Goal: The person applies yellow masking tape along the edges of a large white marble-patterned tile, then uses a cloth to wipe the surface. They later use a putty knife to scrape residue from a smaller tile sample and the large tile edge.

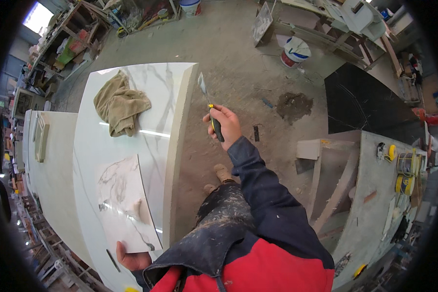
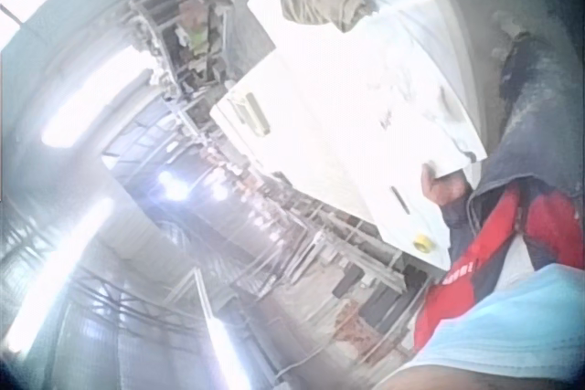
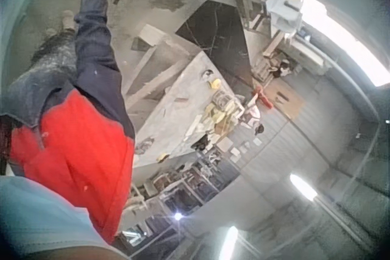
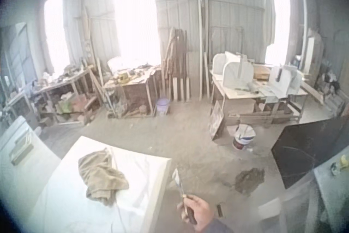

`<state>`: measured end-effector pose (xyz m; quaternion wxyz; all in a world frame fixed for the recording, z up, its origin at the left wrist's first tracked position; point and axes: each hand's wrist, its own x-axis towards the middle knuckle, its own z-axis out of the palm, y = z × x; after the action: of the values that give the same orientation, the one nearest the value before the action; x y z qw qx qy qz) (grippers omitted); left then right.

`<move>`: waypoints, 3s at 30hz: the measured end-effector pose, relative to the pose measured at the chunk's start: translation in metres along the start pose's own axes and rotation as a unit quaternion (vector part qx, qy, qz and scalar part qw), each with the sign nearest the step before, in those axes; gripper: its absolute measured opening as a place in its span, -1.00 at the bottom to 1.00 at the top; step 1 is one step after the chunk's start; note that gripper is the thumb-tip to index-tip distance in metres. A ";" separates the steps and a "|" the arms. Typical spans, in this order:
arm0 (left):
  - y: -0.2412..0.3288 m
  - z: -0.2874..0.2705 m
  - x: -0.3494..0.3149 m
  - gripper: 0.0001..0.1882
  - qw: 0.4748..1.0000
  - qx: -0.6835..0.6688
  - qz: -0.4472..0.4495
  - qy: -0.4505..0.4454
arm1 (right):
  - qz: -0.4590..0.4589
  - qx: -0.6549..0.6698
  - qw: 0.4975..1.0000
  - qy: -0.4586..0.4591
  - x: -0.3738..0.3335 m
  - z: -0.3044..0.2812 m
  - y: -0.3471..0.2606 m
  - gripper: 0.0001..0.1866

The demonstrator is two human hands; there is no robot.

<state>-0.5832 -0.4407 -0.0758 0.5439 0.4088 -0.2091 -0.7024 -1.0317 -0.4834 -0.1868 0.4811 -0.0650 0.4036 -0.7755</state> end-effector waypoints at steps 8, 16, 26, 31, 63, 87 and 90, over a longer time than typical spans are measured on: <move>0.006 0.019 0.019 -0.29 0.996 0.014 0.027 0.082 | -0.007 -0.032 0.999 0.031 0.053 0.006 0.017 -0.67; 0.004 0.027 0.026 -0.29 0.998 0.010 0.024 0.057 | -0.007 -0.147 0.987 0.065 0.064 0.016 0.022 -0.58; 0.004 0.038 0.012 -0.26 0.999 0.000 -0.006 0.052 | 0.014 -0.253 0.963 0.087 0.013 0.001 0.048 -0.48; 0.008 0.036 0.004 -0.26 0.999 0.007 0.003 0.046 | -0.047 -0.277 0.953 0.110 0.001 -0.009 0.079 -0.48; 0.095 -0.188 -0.109 -0.37 0.994 -0.101 0.022 -0.032 | -0.168 -0.702 0.607 -0.333 -0.330 0.138 0.050 -0.64; 0.079 -0.089 -0.052 -0.30 0.997 0.022 -0.047 0.050 | 0.031 -0.057 0.996 0.054 -0.070 0.029 0.081 -0.63; 0.081 -0.094 -0.044 -0.30 0.997 0.016 -0.061 0.051 | 0.032 -0.115 0.991 0.058 -0.067 0.025 0.080 -0.58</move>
<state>-0.4569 -0.4117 -0.0550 0.5035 0.4649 -0.1673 -0.7088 -0.9284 -0.4607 -0.2062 0.4704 -0.0618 0.5197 -0.7105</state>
